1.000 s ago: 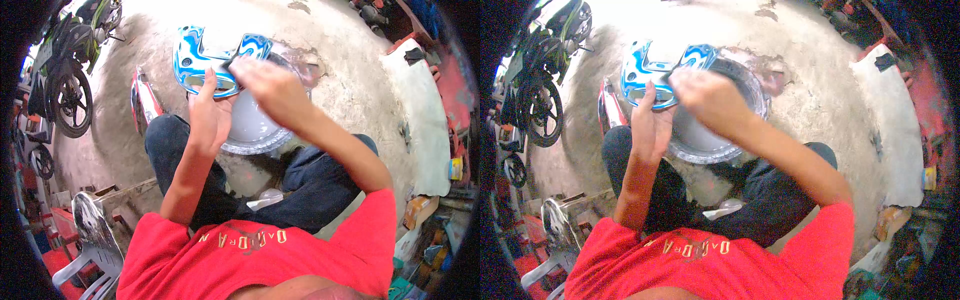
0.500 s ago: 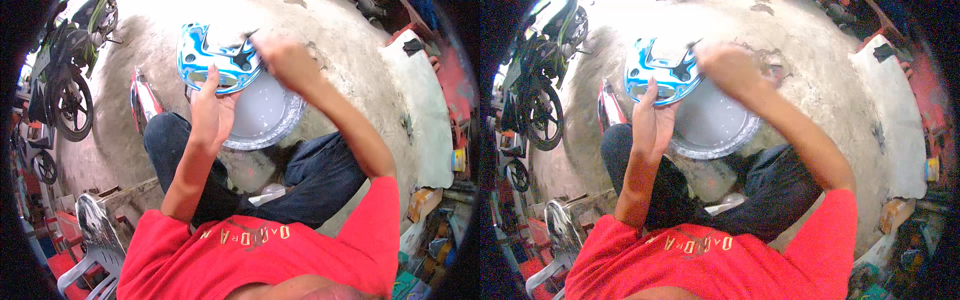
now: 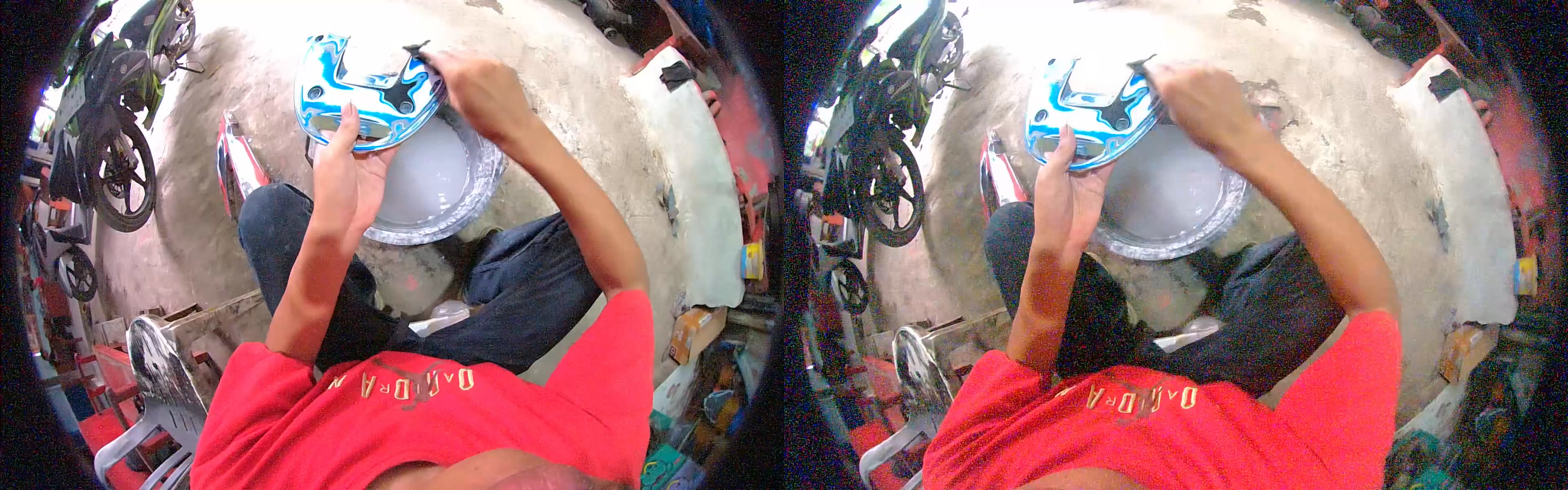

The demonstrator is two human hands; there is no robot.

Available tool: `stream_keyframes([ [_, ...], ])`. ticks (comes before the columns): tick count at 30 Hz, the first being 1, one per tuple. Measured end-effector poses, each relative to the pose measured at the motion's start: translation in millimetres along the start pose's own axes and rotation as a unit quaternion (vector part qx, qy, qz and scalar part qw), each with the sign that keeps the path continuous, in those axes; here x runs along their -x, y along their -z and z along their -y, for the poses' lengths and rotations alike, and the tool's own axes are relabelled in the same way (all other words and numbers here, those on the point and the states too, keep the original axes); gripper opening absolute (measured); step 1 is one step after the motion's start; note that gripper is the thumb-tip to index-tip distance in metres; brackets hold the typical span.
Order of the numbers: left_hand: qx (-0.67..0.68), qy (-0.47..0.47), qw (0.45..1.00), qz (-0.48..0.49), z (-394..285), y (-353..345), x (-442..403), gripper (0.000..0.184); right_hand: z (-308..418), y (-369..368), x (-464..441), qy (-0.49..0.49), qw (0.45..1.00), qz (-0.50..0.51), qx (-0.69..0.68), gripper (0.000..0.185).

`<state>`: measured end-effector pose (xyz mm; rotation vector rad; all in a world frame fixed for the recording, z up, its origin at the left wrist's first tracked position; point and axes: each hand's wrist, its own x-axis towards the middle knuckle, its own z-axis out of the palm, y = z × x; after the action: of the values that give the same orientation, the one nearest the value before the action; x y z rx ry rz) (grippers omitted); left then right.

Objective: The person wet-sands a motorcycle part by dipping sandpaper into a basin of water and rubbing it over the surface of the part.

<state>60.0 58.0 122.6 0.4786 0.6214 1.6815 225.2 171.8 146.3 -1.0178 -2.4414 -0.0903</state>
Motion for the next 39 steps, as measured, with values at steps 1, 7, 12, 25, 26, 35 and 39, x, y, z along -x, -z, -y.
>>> stream_keyframes([
  [1, -0.003, -0.001, 1.000, 0.004, -1, -1, -1, 0.035, 3, -2, 2, 0.009, 0.998, 0.043, 0.036, 0.037],
  [7, 0.004, 0.003, 1.000, -0.012, -1, 9, -8, 0.035, 9, -7, 12, 0.030, 0.998, -0.018, -0.045, 0.034],
  [12, -0.002, 0.013, 1.000, -0.004, 0, 10, -13, 0.037, -38, 9, -9, -0.083, 0.981, -0.150, -0.092, 0.026],
  [25, -0.001, 0.016, 1.000, -0.012, 7, 11, -19, 0.035, -39, 2, 6, -0.114, 0.953, -0.150, -0.239, 0.029],
  [26, 0.005, 0.017, 1.000, -0.016, 7, 8, -18, 0.033, -37, 1, 8, -0.107, 0.956, -0.151, -0.229, 0.030],
  [35, 0.013, -0.007, 0.999, -0.028, 7, 3, -13, 0.031, 20, -14, 29, 0.136, 0.978, -0.110, -0.112, 0.038],
  [39, 0.013, -0.017, 0.999, -0.029, 8, -1, -8, 0.033, 1, -12, 24, 0.084, 0.984, -0.100, -0.123, 0.037],
])
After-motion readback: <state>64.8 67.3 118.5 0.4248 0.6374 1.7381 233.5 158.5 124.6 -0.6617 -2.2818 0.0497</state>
